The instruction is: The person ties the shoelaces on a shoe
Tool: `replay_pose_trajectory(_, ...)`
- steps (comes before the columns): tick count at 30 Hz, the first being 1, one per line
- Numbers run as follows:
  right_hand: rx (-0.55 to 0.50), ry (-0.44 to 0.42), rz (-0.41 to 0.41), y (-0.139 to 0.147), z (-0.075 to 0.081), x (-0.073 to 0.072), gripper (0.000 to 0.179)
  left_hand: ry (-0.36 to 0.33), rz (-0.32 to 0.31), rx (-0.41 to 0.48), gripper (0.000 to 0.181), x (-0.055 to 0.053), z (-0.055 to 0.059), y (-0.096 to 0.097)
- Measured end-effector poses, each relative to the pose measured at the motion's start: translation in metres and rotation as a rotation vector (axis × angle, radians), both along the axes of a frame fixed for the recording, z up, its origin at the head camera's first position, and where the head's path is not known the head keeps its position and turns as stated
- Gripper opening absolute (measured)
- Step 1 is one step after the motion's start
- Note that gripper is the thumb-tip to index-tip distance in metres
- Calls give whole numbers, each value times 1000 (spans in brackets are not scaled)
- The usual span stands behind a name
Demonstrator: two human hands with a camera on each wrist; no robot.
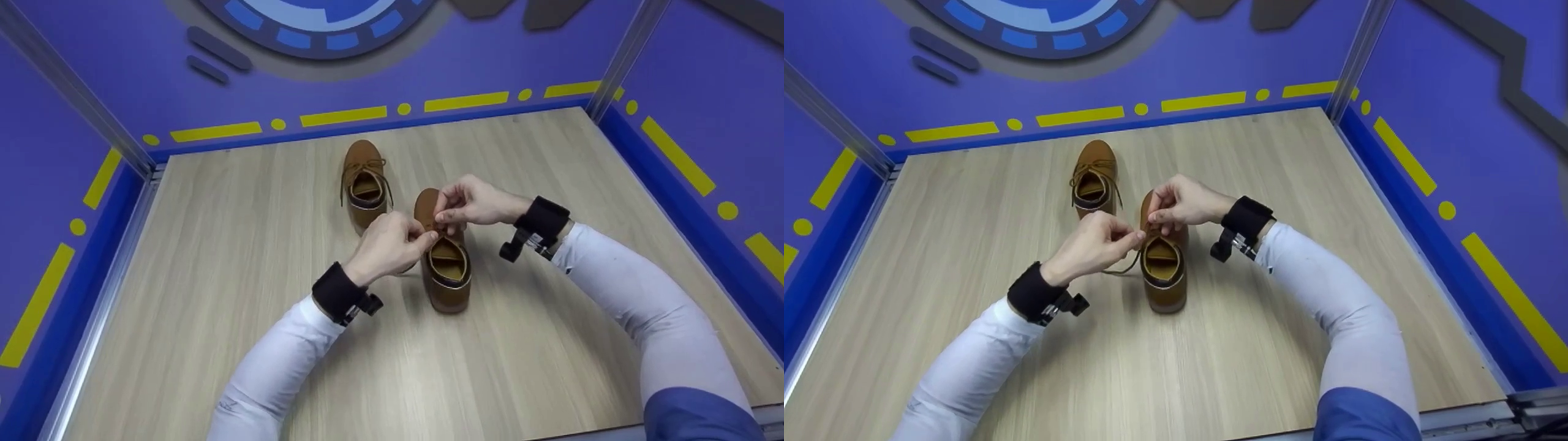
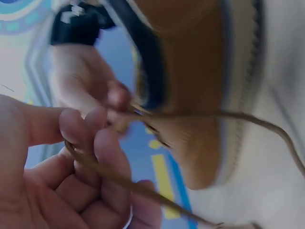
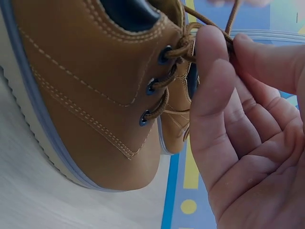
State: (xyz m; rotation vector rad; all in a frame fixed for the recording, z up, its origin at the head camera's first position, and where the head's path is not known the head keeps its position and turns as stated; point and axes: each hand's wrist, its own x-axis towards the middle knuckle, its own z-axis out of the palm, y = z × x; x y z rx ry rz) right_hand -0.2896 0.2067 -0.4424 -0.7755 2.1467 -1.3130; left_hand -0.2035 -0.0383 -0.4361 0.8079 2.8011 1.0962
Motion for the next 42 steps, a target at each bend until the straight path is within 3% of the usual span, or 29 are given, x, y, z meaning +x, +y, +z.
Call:
replay_pose_trajectory(8,-25,14,11,0,-1,0,15,-4,-211,-3,43,35,16,18)
replay_pose_trajectory(13,-20,28,19,0,-1,-1,14,8,-303,23,40,46,16,34)
replay_pose_trajectory(20,-19,14,52,0,1,2,14,-3,-288,9,31,47,2,62)
replay_pose_trajectory(24,-16,15,62,-1,2,4,14,14,-271,8,30,48,0,74)
replay_pose_trajectory(30,-9,-18,42,-2,3,4,14,-160,-326,-85,27,47,11,75)
replay_pose_trajectory(32,-10,-23,43,-2,3,3,15,-174,-330,-97,28,43,13,69)
replay_pose_trajectory(34,-12,-9,48,-1,3,3,15,-122,-300,-88,26,37,13,63)
replay_pose_trajectory(36,-10,21,49,-1,2,2,13,-52,-229,-52,22,30,12,55)
replay_pose_trajectory(39,-7,35,40,1,0,0,11,40,-52,-3,17,15,9,42)
replay_pose_trajectory(42,-16,-9,23,2,-2,0,11,61,138,12,12,2,4,29)
